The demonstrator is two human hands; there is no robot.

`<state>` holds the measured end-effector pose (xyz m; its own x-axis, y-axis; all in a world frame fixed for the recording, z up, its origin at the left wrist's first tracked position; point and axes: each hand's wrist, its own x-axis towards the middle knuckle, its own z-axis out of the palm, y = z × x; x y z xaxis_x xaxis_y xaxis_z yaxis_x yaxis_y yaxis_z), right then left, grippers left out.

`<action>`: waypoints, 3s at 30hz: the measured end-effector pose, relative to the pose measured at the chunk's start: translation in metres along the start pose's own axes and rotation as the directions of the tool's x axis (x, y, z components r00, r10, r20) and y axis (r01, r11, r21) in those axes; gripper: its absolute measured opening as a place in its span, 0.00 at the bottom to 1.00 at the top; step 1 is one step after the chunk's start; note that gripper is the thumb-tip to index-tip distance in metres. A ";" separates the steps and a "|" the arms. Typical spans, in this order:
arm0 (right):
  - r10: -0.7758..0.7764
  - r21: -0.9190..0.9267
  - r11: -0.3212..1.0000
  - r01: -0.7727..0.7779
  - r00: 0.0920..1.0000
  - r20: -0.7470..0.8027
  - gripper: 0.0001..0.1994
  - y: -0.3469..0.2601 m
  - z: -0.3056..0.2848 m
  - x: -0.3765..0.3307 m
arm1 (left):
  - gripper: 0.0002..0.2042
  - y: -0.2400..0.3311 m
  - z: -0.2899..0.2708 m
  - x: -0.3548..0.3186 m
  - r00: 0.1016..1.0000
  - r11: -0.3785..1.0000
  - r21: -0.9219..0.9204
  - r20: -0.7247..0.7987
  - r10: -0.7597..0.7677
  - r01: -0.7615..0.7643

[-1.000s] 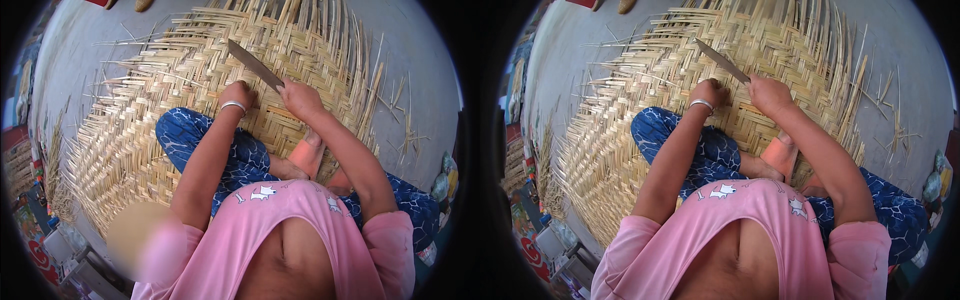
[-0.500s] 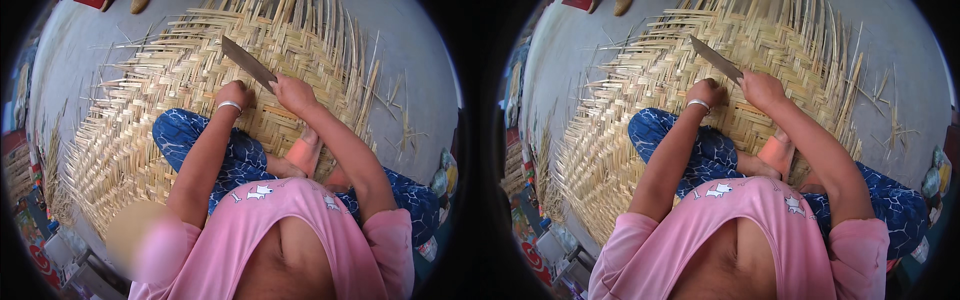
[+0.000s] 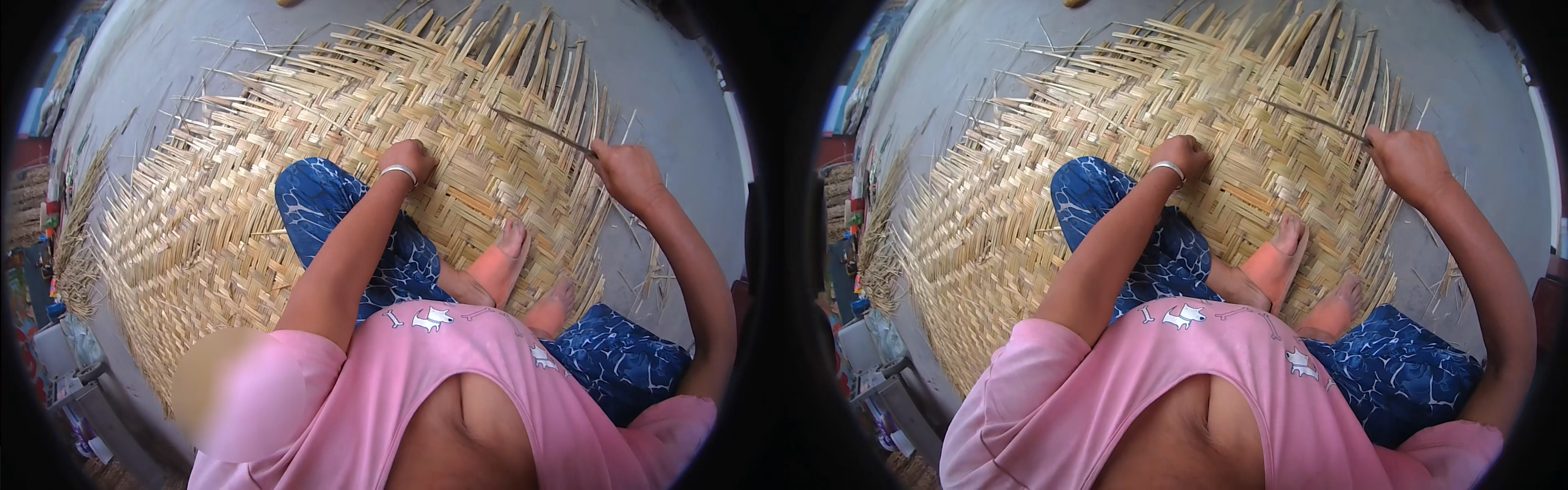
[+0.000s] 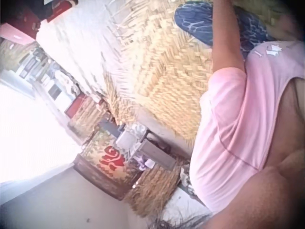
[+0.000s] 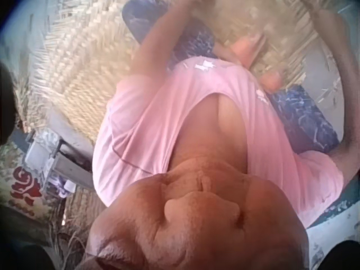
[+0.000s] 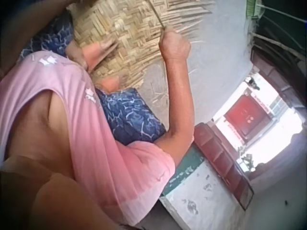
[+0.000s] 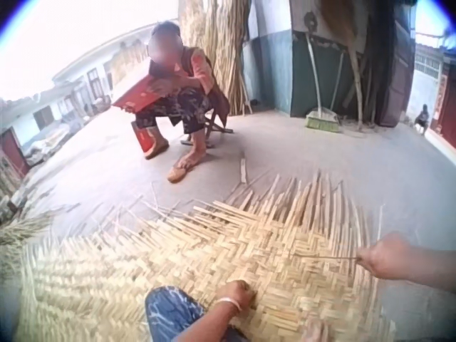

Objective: The person sits on the floor and uses a machete to repeatedly strike and tighten the edges of a woven mat made of dried palm leaves. They adjust the mat's position and continue tapping along the perimeter to secure the weave.

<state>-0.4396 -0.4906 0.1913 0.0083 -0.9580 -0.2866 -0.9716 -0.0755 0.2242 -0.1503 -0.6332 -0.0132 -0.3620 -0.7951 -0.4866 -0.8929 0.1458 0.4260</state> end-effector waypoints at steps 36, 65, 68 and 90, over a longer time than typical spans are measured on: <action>0.284 0.288 0.807 -0.516 0.766 0.576 0.10 0.047 0.034 -0.185 | 0.35 0.095 0.044 -0.155 0.712 0.425 0.624 0.699 0.072 -0.656; 0.348 0.752 0.483 -0.448 0.886 0.305 0.13 0.022 -0.004 -0.146 | 0.44 -0.010 -0.007 -0.110 0.973 0.766 0.601 0.163 0.162 -0.229; 0.460 0.864 0.382 -0.327 0.878 0.129 0.15 0.017 -0.021 -0.134 | 0.52 0.047 0.042 -0.124 0.922 0.754 0.608 -0.090 0.376 -0.248; 0.391 0.911 -0.322 -0.259 0.839 0.377 0.12 -0.008 0.029 -0.106 | 0.37 0.025 0.116 -0.084 0.860 0.819 0.558 -0.346 0.376 -0.134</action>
<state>-0.4397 -0.3802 0.1935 -0.4624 -0.7294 -0.5042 0.0950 0.5246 -0.8460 -0.1730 -0.4947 -0.0502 -0.5544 -0.8323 0.0055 -0.8323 0.5543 -0.0113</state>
